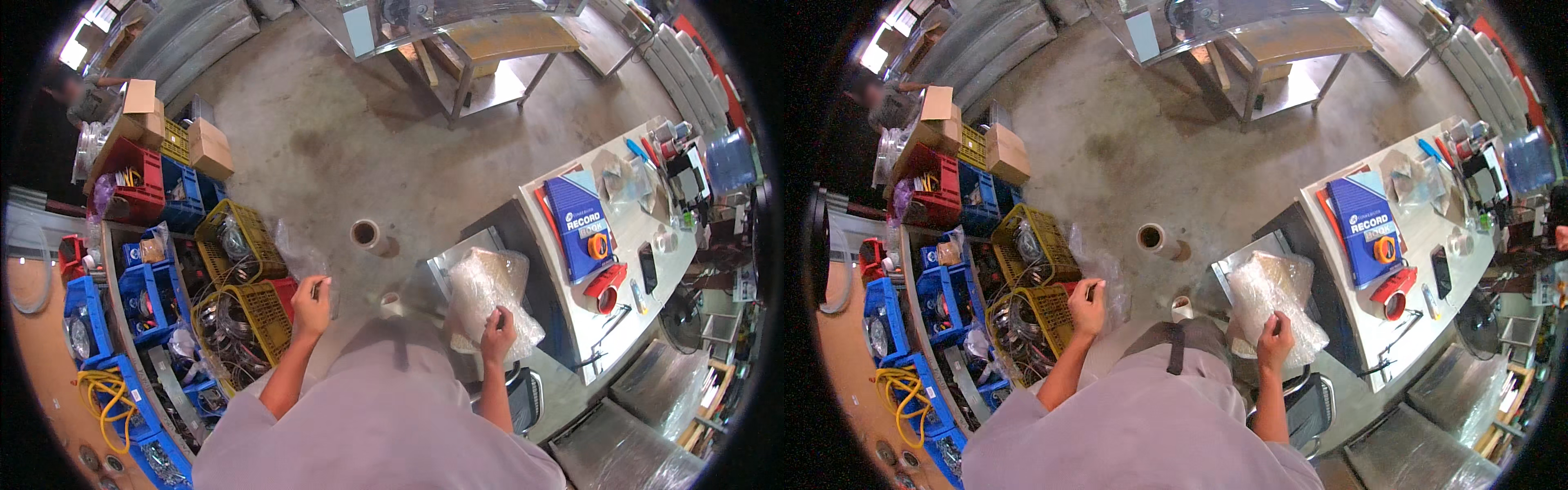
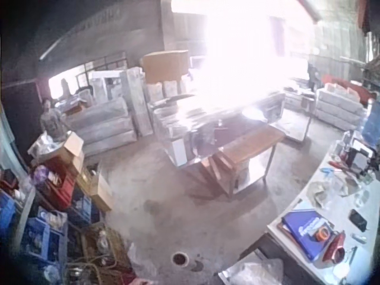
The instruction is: The person writes on a stainless steel sink with a marker, then retrieves a zip tie and a wooden plank. They position the plank against the sink and secure it using the zip tie, completing the attachment.
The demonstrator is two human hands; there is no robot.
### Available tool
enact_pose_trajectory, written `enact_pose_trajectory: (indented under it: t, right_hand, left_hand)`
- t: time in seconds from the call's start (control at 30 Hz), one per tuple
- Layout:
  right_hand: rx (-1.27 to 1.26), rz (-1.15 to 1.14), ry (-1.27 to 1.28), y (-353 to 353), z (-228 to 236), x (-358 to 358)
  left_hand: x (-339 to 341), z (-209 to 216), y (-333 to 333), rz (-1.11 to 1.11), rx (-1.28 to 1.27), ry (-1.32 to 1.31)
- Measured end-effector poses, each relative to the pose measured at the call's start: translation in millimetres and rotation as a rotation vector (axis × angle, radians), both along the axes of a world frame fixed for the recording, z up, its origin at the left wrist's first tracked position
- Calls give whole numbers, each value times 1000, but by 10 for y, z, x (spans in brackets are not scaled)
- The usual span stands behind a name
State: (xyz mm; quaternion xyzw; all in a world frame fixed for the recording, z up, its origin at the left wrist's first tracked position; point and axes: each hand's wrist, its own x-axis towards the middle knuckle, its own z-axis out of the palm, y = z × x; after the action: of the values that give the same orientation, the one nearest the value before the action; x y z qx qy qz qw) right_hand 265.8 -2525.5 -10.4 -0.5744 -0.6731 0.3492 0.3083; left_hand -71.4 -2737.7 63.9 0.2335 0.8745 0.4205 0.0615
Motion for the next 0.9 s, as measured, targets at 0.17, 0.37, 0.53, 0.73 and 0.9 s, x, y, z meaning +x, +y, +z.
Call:
enact_pose_trajectory:
  t: [0.17, 0.37, 0.53, 0.73, 0.9]
  right_hand:
    - [35, 37, -87, 325, -80, -389]
    - [-3, -24, -253, 560, -137, -589]
    - [-222, -3, -371, 721, -107, -577]
    - [-314, 3, -359, 805, -29, -579]
    - [-461, -30, -367, 920, 131, -663]
  left_hand:
    - [-66, -312, -159, 166, -37, -41]
    - [-200, -407, 216, 148, -78, -207]
    - [-757, -354, 891, 24, -92, -192]
    - [-1352, -220, 1888, -209, -130, -196]
    - [-1680, -98, 2467, -358, -158, -201]
